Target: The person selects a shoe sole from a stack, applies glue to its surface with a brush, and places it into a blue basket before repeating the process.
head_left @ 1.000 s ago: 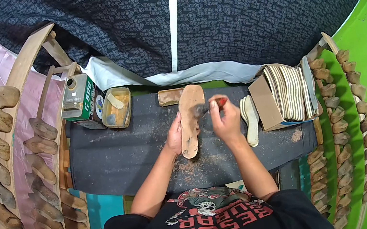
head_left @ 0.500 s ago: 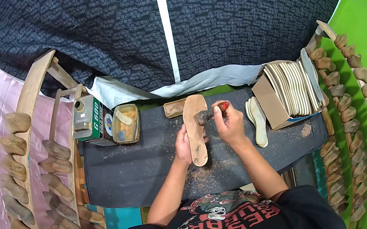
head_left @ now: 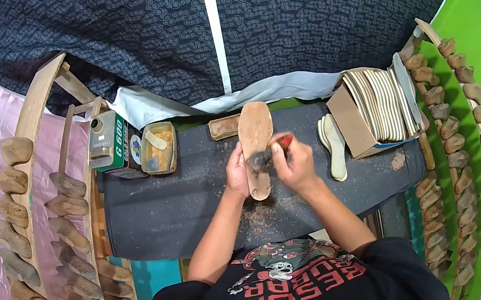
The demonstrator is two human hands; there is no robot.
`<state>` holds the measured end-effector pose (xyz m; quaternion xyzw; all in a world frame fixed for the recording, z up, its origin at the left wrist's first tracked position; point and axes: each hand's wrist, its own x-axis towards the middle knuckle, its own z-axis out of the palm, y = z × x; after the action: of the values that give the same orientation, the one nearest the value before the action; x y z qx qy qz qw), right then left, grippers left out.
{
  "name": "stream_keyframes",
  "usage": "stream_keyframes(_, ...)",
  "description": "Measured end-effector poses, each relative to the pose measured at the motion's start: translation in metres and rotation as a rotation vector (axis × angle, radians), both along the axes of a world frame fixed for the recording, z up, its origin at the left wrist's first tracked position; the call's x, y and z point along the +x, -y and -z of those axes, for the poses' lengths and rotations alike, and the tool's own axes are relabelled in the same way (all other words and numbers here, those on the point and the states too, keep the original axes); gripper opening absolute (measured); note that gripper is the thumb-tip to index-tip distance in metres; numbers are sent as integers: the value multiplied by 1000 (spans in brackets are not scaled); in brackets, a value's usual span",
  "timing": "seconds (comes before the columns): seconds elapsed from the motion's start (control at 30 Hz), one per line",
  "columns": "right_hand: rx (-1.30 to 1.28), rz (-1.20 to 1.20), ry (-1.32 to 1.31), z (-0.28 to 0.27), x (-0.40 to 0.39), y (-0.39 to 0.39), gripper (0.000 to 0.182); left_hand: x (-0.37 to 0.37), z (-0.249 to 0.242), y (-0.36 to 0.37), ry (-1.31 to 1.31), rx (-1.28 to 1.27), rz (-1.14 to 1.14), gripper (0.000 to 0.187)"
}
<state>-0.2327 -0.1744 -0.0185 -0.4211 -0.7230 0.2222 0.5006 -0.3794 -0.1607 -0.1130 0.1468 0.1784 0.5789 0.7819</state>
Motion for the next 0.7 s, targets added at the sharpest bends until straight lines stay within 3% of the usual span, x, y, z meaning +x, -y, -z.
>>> stream_keyframes(0.07, 65, 40, -3, -3, 1, -12, 11, 6, -2, 3, 13, -64, -17, 53)
stream_keyframes(0.3, 98, 96, -48, -8, 3, -25, 12, 7, 5, 10, 91, 73, 98, 51)
stream_keyframes(0.47, 133, 14, 5, -1, -6, 4, 10, 7, -30, 15, 11, -155, -98, 53)
stream_keyframes(0.57, 108, -36, -27, 4, -9, 24, 8, -11, 13, 8, 52, 10, -34, 56)
stream_keyframes(0.6, 118, -49, -34, 4, -9, 26, 8, -13, 9, 8, 86, 108, 5, 57)
stream_keyframes(0.7, 68, -26, -37, -1, -4, 15, 9, -2, -12, 15, -4, -1, -70, 55)
